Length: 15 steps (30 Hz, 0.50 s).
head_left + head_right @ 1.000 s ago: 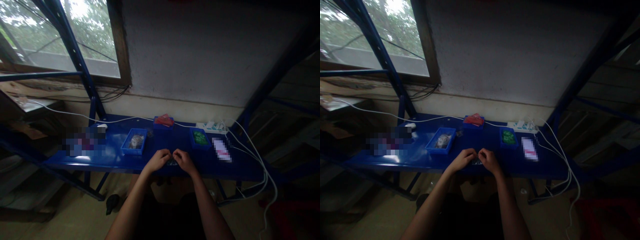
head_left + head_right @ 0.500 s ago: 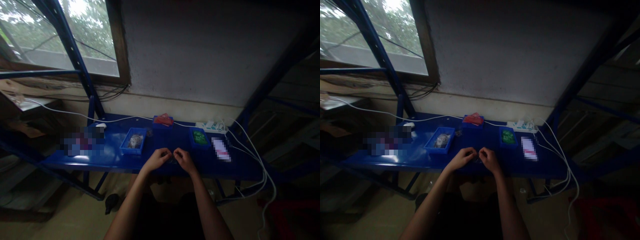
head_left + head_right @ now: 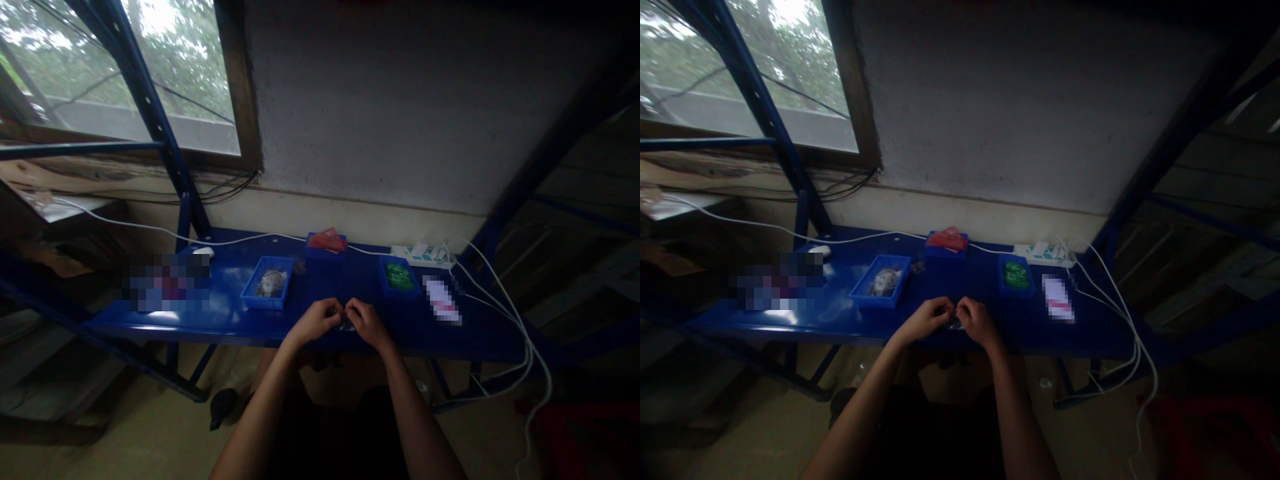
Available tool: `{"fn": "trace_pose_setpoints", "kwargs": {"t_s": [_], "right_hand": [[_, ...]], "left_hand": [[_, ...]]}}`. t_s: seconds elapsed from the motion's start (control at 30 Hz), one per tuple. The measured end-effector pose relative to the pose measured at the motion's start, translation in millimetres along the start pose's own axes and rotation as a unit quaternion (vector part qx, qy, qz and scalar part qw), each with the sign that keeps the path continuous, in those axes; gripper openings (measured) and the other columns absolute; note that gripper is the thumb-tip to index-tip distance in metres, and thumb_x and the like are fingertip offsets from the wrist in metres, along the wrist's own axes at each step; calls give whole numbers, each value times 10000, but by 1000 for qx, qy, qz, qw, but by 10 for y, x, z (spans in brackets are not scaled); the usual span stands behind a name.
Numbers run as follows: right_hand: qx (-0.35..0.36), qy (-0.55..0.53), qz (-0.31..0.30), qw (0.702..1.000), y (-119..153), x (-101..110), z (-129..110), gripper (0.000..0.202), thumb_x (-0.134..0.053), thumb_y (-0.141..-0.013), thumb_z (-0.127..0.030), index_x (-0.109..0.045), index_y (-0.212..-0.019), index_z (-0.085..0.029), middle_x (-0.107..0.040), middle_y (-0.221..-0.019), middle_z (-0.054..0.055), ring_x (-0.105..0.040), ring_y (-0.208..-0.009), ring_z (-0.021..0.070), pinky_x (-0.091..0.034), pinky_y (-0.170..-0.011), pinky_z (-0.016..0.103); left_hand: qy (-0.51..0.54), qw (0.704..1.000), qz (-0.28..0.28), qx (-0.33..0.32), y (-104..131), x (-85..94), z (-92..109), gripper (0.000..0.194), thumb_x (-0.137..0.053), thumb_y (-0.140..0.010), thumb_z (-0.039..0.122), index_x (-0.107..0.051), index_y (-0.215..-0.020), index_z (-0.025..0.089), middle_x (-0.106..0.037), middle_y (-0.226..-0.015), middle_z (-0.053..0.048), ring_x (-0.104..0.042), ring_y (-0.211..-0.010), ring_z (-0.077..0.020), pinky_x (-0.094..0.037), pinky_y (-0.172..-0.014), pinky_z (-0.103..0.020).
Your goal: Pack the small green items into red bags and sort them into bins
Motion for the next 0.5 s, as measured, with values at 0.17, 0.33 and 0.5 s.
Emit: {"fn": "trace_pose_setpoints", "kwargs": {"t_s": [0.17,0.33,0.5], "right_hand": [[-2,-5,6,1000,2,4,10,159,-440,-818,-222,-494,-670,-205,-526,-619,-18,-482,-606,135,-354,-580,238],[-5,-7,13,1000,5,6,20,158,-448,-815,-223,-502,-668,-201,-516,-606,-26,-473,-591,128,-349,-564,232],[-6,-7,16,1000,6,9,5,148,-457,-807,-224,-504,-668,-206,-517,-604,-26,-480,-592,134,-356,-576,237]], "left_hand": [[1,1000,0,-1,-5,-2,-21,182,-482,-805,263,-604,-772,132,-597,-696,2,-514,-657,-126,-392,-604,-206],[1,1000,4,5,0,4,-8,206,-495,-811,296,-610,-767,132,-598,-685,5,-514,-642,-123,-384,-592,-206],[-4,1000,6,9,8,20,17,242,-503,-822,345,-613,-761,139,-592,-673,10,-511,-635,-123,-385,-587,-206]]}}
Point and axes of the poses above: each hand's wrist, its own y-axis away from the middle knuckle, its own x-axis out of the back of the hand, z = x × y, the point moved 2 cm from there along -y, towards the middle knuckle
